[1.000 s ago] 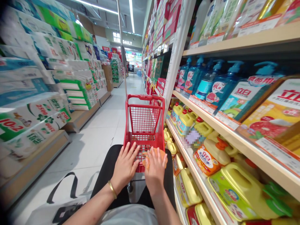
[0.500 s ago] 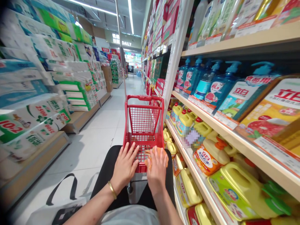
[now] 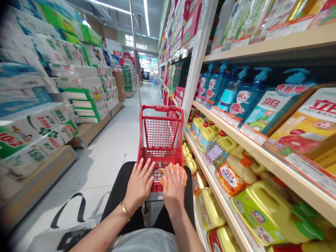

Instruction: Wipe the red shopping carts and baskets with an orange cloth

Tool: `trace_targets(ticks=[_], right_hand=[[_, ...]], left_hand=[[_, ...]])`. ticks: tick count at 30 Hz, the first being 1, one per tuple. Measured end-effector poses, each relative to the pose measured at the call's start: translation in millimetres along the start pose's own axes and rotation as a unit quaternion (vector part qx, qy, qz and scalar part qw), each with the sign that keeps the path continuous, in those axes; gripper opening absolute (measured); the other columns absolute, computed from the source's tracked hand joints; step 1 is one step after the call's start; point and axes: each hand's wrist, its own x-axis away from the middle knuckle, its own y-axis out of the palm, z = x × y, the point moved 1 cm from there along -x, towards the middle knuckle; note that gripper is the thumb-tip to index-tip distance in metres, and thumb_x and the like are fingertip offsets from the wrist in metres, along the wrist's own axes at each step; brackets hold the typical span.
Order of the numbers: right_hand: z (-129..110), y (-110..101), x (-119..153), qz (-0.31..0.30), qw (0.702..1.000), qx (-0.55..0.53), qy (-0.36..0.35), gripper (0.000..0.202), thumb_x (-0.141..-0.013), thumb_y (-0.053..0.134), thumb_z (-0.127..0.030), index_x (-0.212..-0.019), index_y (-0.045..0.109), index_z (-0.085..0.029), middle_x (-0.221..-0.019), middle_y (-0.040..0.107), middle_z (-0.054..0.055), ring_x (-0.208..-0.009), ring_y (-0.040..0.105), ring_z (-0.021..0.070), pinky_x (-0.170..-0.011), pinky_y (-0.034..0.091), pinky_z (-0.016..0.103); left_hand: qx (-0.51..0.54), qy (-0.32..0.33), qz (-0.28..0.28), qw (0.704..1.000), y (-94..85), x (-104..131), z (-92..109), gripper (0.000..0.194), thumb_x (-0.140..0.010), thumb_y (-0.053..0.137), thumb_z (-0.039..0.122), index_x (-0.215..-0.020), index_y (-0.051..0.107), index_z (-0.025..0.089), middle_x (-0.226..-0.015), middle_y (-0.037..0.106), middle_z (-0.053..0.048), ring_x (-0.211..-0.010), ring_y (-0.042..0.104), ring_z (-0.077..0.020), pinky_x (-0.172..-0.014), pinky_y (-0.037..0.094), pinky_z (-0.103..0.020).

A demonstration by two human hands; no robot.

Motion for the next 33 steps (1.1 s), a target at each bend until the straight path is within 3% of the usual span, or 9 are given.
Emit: trace_targets(ticks=[4,7,11,17,19,21,25,27,33], right_hand=[[-36,8,3,0.002,0.996,-0.019,-0.087,0.043,-0.107,0.047,-0.026,-0.148,0.058,-0.024,-0.155,0.057,0.002,-0.154,0.038,0.0225,-0.132,0.015,0.047],[-5,-2,-1,-0.009,0.999,-0.011,-0.042,0.042,-0.108,0.045,-0.029,-0.148,0.058,-0.024,-0.155,0.056,0.004,-0.152,0.042,0.0241,-0.131,0.017,0.052],[39,-12,-7,0.022,0.998,0.007,0.062,0.045,-0.110,0.037,-0.032,-0.149,0.057,-0.020,-0.158,0.052,0.010,-0.156,0.032,0.0317,-0.125,0.024,0.064],[-30,12,3,0.014,0.997,-0.014,-0.069,0.046,-0.106,0.045,-0.023,-0.152,0.054,-0.024,-0.158,0.052,0.004,-0.158,0.030,0.0259,-0.131,0.018,0.053],[-41,14,3,0.009,0.995,-0.017,-0.103,0.048,-0.106,0.046,-0.022,-0.154,0.052,-0.024,-0.157,0.053,0.003,-0.157,0.032,0.0234,-0.132,0.014,0.050],[-26,9,1,-0.004,0.996,-0.012,-0.083,0.048,-0.107,0.046,-0.025,-0.154,0.050,-0.025,-0.159,0.051,0.004,-0.157,0.033,0.0242,-0.132,0.014,0.053],[30,-6,-1,0.016,0.997,-0.003,0.070,0.047,-0.110,0.037,-0.033,-0.154,0.051,-0.022,-0.168,0.037,0.008,-0.161,0.018,0.0302,-0.127,0.025,0.061],[36,-6,1,0.026,0.995,-0.005,0.095,0.049,-0.110,0.035,-0.033,-0.155,0.049,-0.020,-0.170,0.033,0.009,-0.162,0.012,0.0312,-0.125,0.026,0.062],[-33,17,3,0.005,0.998,-0.012,-0.065,0.047,-0.107,0.044,-0.024,-0.153,0.052,-0.022,-0.160,0.050,0.005,-0.158,0.029,0.0246,-0.131,0.019,0.050]], left_hand=[[-0.005,0.001,-0.005,1.000,-2.6,1,-5,0.059,-0.103,0.047,0.032,-0.161,0.039,0.025,-0.171,0.030,-0.004,-0.162,0.015,-0.0316,-0.128,0.028,-0.058],[-0.005,0.003,-0.006,1.000,-4.6,0,-7,0.060,-0.104,0.047,0.032,-0.162,0.036,0.025,-0.171,0.030,-0.004,-0.161,0.016,-0.0313,-0.128,0.029,-0.057],[0.000,0.002,0.000,1.000,-3.9,-1,-2,0.061,-0.103,0.048,0.033,-0.162,0.036,0.023,-0.171,0.031,-0.005,-0.162,0.015,-0.0318,-0.129,0.027,-0.057],[-0.007,-0.001,-0.002,1.000,-3.1,1,-4,0.059,-0.103,0.048,0.035,-0.160,0.040,0.023,-0.171,0.031,-0.005,-0.162,0.015,-0.0319,-0.128,0.027,-0.057],[-0.012,0.002,-0.003,1.000,-4.1,1,-7,0.058,-0.104,0.048,0.035,-0.160,0.041,0.023,-0.171,0.031,-0.005,-0.162,0.016,-0.0314,-0.128,0.028,-0.056],[-0.014,0.005,-0.002,1.000,-4.4,0,-9,0.058,-0.104,0.048,0.034,-0.160,0.041,0.022,-0.171,0.031,-0.006,-0.162,0.015,-0.0311,-0.128,0.028,-0.055],[-0.001,0.002,0.008,1.000,-1.8,-1,-5,0.060,-0.102,0.050,0.034,-0.161,0.040,0.022,-0.170,0.031,-0.006,-0.162,0.015,-0.0318,-0.129,0.027,-0.057],[0.006,0.001,0.009,1.000,-0.2,-1,-2,0.061,-0.102,0.051,0.035,-0.161,0.040,0.023,-0.170,0.031,-0.005,-0.162,0.015,-0.0321,-0.129,0.026,-0.057],[-0.005,0.001,0.009,1.000,-0.7,0,-5,0.060,-0.103,0.050,0.036,-0.160,0.041,0.024,-0.170,0.031,-0.005,-0.161,0.017,-0.0323,-0.128,0.027,-0.057]])
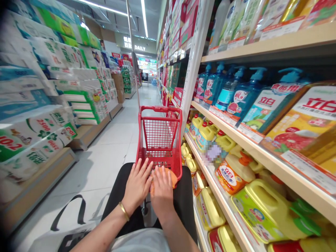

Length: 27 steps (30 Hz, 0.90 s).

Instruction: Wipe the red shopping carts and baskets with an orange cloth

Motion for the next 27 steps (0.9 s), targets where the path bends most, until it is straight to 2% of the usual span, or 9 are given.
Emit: trace_targets(ticks=[3,7,9,11,15,17,21,24,27], right_hand=[[3,-4,-5,-0.014,1.000,0.003,-0.004,0.046,-0.107,0.046,-0.027,-0.152,0.053,-0.023,-0.159,0.052,0.005,-0.155,0.035,0.0245,-0.132,0.015,0.051],[53,-22,-3,-0.004,0.993,0.032,0.115,0.045,-0.110,0.040,-0.033,-0.151,0.055,-0.023,-0.164,0.044,0.008,-0.159,0.026,0.0314,-0.127,0.019,0.062],[65,-25,0,0.006,0.990,0.036,0.139,0.046,-0.110,0.037,-0.032,-0.152,0.053,-0.021,-0.168,0.037,0.009,-0.160,0.020,0.0326,-0.125,0.025,0.062],[56,-20,0,0.012,0.992,0.035,0.123,0.046,-0.109,0.039,-0.030,-0.151,0.054,-0.021,-0.168,0.037,0.010,-0.161,0.019,0.0326,-0.125,0.027,0.060],[13,-4,-3,0.004,0.999,0.025,0.040,0.045,-0.108,0.045,-0.030,-0.151,0.055,-0.024,-0.162,0.048,0.006,-0.158,0.029,0.0294,-0.129,0.021,0.055],[6,-5,-5,-0.006,0.999,0.024,0.025,0.046,-0.107,0.047,-0.032,-0.152,0.054,-0.026,-0.162,0.048,0.005,-0.157,0.031,0.0286,-0.129,0.018,0.055],[43,-23,-1,-0.010,0.992,0.054,0.111,0.045,-0.108,0.043,-0.033,-0.152,0.055,-0.030,-0.172,0.027,0.007,-0.161,0.016,0.0352,-0.125,0.017,0.067],[69,-33,3,0.002,0.985,0.062,0.164,0.046,-0.110,0.040,-0.035,-0.153,0.053,-0.029,-0.175,0.019,0.008,-0.162,0.007,0.0365,-0.124,0.021,0.069],[53,-24,3,-0.008,0.990,0.049,0.132,0.046,-0.109,0.041,-0.033,-0.154,0.052,-0.029,-0.173,0.025,0.007,-0.162,0.011,0.0352,-0.125,0.021,0.067]], left_hand=[[-0.008,0.005,-0.002,1.000,-1.1,0,-4,0.060,-0.103,0.050,0.036,-0.161,0.039,0.024,-0.171,0.030,-0.005,-0.161,0.017,-0.0319,-0.128,0.029,-0.057],[-0.010,0.006,0.005,1.000,-0.8,-1,0,0.060,-0.103,0.050,0.034,-0.160,0.040,0.024,-0.170,0.031,-0.006,-0.162,0.016,-0.0321,-0.128,0.029,-0.057],[-0.008,0.006,0.005,1.000,-0.1,-1,4,0.059,-0.102,0.050,0.034,-0.160,0.041,0.023,-0.170,0.032,-0.006,-0.162,0.015,-0.0327,-0.128,0.028,-0.058],[-0.006,0.005,0.005,1.000,0.5,-1,6,0.059,-0.102,0.051,0.034,-0.159,0.042,0.023,-0.170,0.032,-0.006,-0.162,0.015,-0.0330,-0.128,0.027,-0.059],[-0.007,-0.001,-0.002,1.000,-0.2,0,2,0.059,-0.103,0.049,0.034,-0.160,0.040,0.025,-0.170,0.031,-0.005,-0.161,0.016,-0.0325,-0.128,0.028,-0.059],[-0.011,0.000,-0.008,1.000,-1.4,0,-1,0.059,-0.103,0.049,0.033,-0.160,0.040,0.024,-0.171,0.030,-0.005,-0.162,0.016,-0.0322,-0.128,0.028,-0.058],[-0.005,0.002,-0.009,1.000,-2.4,-1,0,0.059,-0.103,0.049,0.033,-0.161,0.040,0.024,-0.171,0.029,-0.005,-0.162,0.013,-0.0322,-0.128,0.027,-0.057],[0.001,0.002,-0.009,1.000,-1.7,-2,4,0.060,-0.102,0.050,0.033,-0.160,0.040,0.024,-0.171,0.029,-0.005,-0.162,0.013,-0.0328,-0.128,0.026,-0.058],[0.000,0.001,-0.011,1.000,-1.1,-1,6,0.059,-0.103,0.050,0.034,-0.160,0.041,0.023,-0.171,0.030,-0.005,-0.162,0.014,-0.0333,-0.128,0.025,-0.059]])
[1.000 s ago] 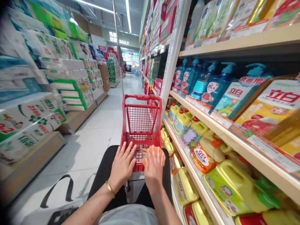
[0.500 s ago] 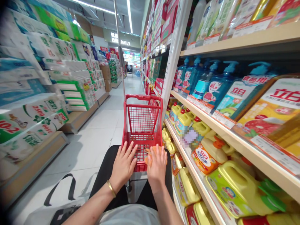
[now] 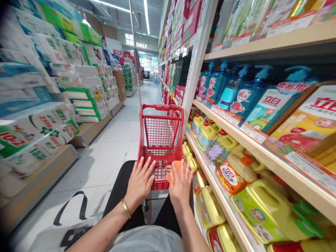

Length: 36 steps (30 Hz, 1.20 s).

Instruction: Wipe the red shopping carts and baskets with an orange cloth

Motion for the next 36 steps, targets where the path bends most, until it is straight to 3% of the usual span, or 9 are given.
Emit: trace_targets(ticks=[4,6,12,14,19,21,28,34,36], right_hand=[[-53,14,7,-0.014,0.996,-0.010,-0.089,0.047,-0.106,0.046,-0.028,-0.152,0.054,-0.027,-0.166,0.041,0.006,-0.159,0.026,0.0294,-0.130,0.012,0.058],[-58,14,5,-0.022,0.994,-0.009,-0.105,0.047,-0.106,0.046,-0.028,-0.153,0.053,-0.026,-0.165,0.043,0.007,-0.157,0.031,0.0276,-0.131,0.008,0.056],[8,-5,-8,0.005,1.000,0.008,0.027,0.047,-0.110,0.036,-0.036,-0.150,0.057,-0.023,-0.170,0.032,0.010,-0.161,0.016,0.0350,-0.125,0.015,0.069],[9,-4,-6,0.012,1.000,-0.008,0.022,0.047,-0.110,0.036,-0.035,-0.150,0.056,-0.021,-0.170,0.032,0.011,-0.161,0.016,0.0344,-0.125,0.021,0.067],[-48,14,8,0.010,0.997,-0.035,-0.075,0.043,-0.108,0.044,-0.027,-0.149,0.057,-0.023,-0.161,0.049,0.008,-0.157,0.030,0.0285,-0.129,0.019,0.056],[-56,15,10,0.002,0.994,-0.042,-0.102,0.044,-0.108,0.045,-0.026,-0.151,0.056,-0.025,-0.159,0.051,0.005,-0.156,0.034,0.0256,-0.131,0.016,0.052],[11,-6,1,0.004,1.000,-0.015,0.015,0.045,-0.110,0.038,-0.033,-0.150,0.055,-0.023,-0.166,0.041,0.008,-0.159,0.025,0.0322,-0.126,0.020,0.065],[-52,15,9,0.017,0.992,-0.047,-0.117,0.042,-0.107,0.044,-0.022,-0.146,0.060,-0.022,-0.155,0.056,0.005,-0.154,0.037,0.0250,-0.130,0.020,0.050],[-58,15,7,0.014,0.988,-0.055,-0.144,0.043,-0.107,0.044,-0.022,-0.146,0.060,-0.023,-0.152,0.060,0.003,-0.150,0.043,0.0230,-0.131,0.016,0.047]], left_hand=[[-0.009,-0.006,-0.005,1.000,-1.0,0,-5,0.057,-0.103,0.048,0.034,-0.159,0.042,0.025,-0.171,0.031,-0.005,-0.161,0.016,-0.0331,-0.128,0.026,-0.058],[-0.012,-0.003,-0.007,1.000,-2.2,0,-7,0.057,-0.103,0.049,0.034,-0.159,0.042,0.025,-0.171,0.031,-0.005,-0.161,0.016,-0.0332,-0.128,0.026,-0.058],[-0.004,0.005,-0.007,1.000,-3.3,-1,-1,0.059,-0.103,0.049,0.036,-0.160,0.040,0.025,-0.171,0.030,-0.005,-0.162,0.015,-0.0336,-0.128,0.026,-0.060],[0.005,0.001,-0.011,1.000,-2.7,-1,2,0.060,-0.103,0.050,0.037,-0.161,0.039,0.026,-0.171,0.031,-0.005,-0.161,0.015,-0.0341,-0.128,0.025,-0.061],[0.013,-0.003,-0.012,1.000,-3.6,1,-3,0.062,-0.102,0.051,0.038,-0.161,0.038,0.027,-0.171,0.029,-0.005,-0.162,0.014,-0.0341,-0.128,0.026,-0.061],[0.008,-0.003,-0.015,1.000,-4.5,0,-6,0.061,-0.102,0.051,0.038,-0.161,0.039,0.026,-0.172,0.028,-0.005,-0.162,0.013,-0.0338,-0.128,0.026,-0.060],[0.001,0.000,-0.012,1.000,0.4,0,-2,0.063,-0.102,0.051,0.038,-0.162,0.037,0.026,-0.171,0.030,-0.004,-0.162,0.013,-0.0335,-0.128,0.025,-0.059],[-0.008,0.004,-0.015,1.000,0.2,1,-3,0.062,-0.102,0.050,0.041,-0.161,0.039,0.025,-0.171,0.031,-0.005,-0.162,0.015,-0.0344,-0.128,0.024,-0.060],[-0.009,0.009,-0.016,1.000,-1.7,1,-6,0.062,-0.102,0.051,0.041,-0.161,0.038,0.025,-0.171,0.030,-0.005,-0.162,0.015,-0.0339,-0.128,0.025,-0.058]])
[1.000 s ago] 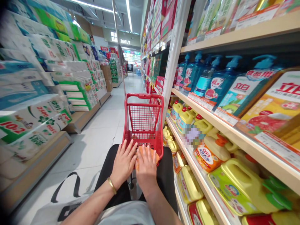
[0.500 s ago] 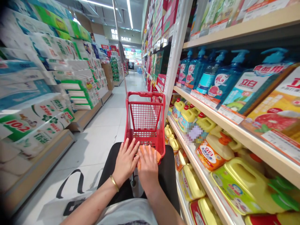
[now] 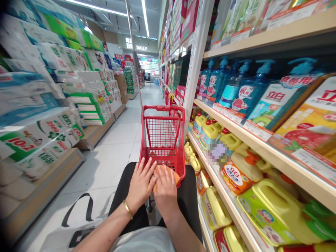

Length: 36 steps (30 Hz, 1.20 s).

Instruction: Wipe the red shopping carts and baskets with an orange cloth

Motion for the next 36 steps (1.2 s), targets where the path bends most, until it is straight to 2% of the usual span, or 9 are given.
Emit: trace_targets(ticks=[3,7,10,15,22,24,30,32,36], right_hand=[[32,-14,2,-0.016,0.999,0.017,0.043,0.041,-0.108,0.044,-0.029,-0.146,0.061,-0.025,-0.152,0.060,0.005,-0.147,0.048,0.0253,-0.131,0.014,0.053],[75,-29,6,-0.018,0.990,0.051,0.133,0.046,-0.110,0.035,-0.033,-0.149,0.057,-0.022,-0.160,0.050,0.010,-0.154,0.038,0.0306,-0.126,0.023,0.060],[54,-19,3,-0.019,0.995,0.042,0.092,0.045,-0.109,0.039,-0.032,-0.149,0.058,-0.020,-0.162,0.047,0.010,-0.156,0.032,0.0303,-0.126,0.026,0.057],[2,3,-3,-0.012,1.000,0.028,-0.007,0.047,-0.107,0.043,-0.022,-0.153,0.053,-0.021,-0.161,0.049,0.005,-0.156,0.034,0.0256,-0.131,0.015,0.050],[74,-26,10,-0.009,0.988,0.064,0.139,0.047,-0.110,0.035,-0.034,-0.153,0.053,-0.023,-0.165,0.042,0.007,-0.159,0.023,0.0324,-0.126,0.020,0.064],[70,-24,10,-0.012,0.989,0.063,0.135,0.048,-0.110,0.035,-0.034,-0.154,0.052,-0.023,-0.166,0.041,0.007,-0.160,0.021,0.0332,-0.125,0.021,0.065],[-1,7,1,-0.018,0.999,0.032,-0.018,0.050,-0.106,0.043,-0.020,-0.155,0.050,-0.021,-0.160,0.050,0.005,-0.157,0.031,0.0261,-0.131,0.013,0.051],[2,4,-1,-0.024,0.999,0.032,-0.016,0.048,-0.106,0.043,-0.022,-0.153,0.052,-0.021,-0.160,0.050,0.004,-0.155,0.036,0.0254,-0.131,0.013,0.050],[51,-20,3,-0.031,0.993,0.067,0.087,0.044,-0.109,0.043,-0.032,-0.150,0.055,-0.023,-0.162,0.047,0.005,-0.154,0.036,0.0335,-0.127,0.013,0.063]], left_hand=[[0.001,0.004,0.003,1.000,-0.5,0,-2,0.063,-0.102,0.051,0.042,-0.161,0.038,0.024,-0.172,0.029,-0.005,-0.162,0.014,-0.0336,-0.128,0.025,-0.057],[0.012,-0.001,0.007,1.000,2.6,-1,2,0.065,-0.102,0.052,0.044,-0.162,0.037,0.025,-0.172,0.028,-0.005,-0.162,0.013,-0.0342,-0.128,0.023,-0.059],[0.020,-0.005,0.010,1.000,3.1,0,4,0.066,-0.101,0.053,0.044,-0.163,0.035,0.026,-0.171,0.029,-0.004,-0.162,0.014,-0.0340,-0.129,0.022,-0.059],[0.001,-0.006,0.002,1.000,-0.2,0,-4,0.063,-0.102,0.051,0.044,-0.161,0.039,0.024,-0.172,0.029,-0.005,-0.162,0.014,-0.0339,-0.128,0.023,-0.058],[0.011,-0.001,0.009,1.000,3.4,-1,-1,0.066,-0.101,0.052,0.044,-0.162,0.036,0.024,-0.171,0.030,-0.006,-0.161,0.015,-0.0351,-0.127,0.025,-0.060],[0.017,-0.002,0.013,1.000,4.4,-1,2,0.067,-0.101,0.052,0.045,-0.163,0.036,0.026,-0.171,0.030,-0.005,-0.161,0.015,-0.0351,-0.127,0.024,-0.061],[0.007,0.004,0.008,1.000,4.3,1,-3,0.066,-0.101,0.052,0.047,-0.162,0.036,0.027,-0.170,0.033,-0.005,-0.161,0.017,-0.0348,-0.128,0.023,-0.059],[0.004,0.006,0.005,1.000,3.8,1,-5,0.066,-0.102,0.051,0.046,-0.162,0.036,0.026,-0.170,0.032,-0.005,-0.161,0.016,-0.0346,-0.128,0.024,-0.059],[0.014,0.007,0.007,1.000,4.2,0,-2,0.066,-0.101,0.052,0.045,-0.163,0.035,0.026,-0.171,0.030,-0.005,-0.161,0.015,-0.0344,-0.128,0.023,-0.058]])
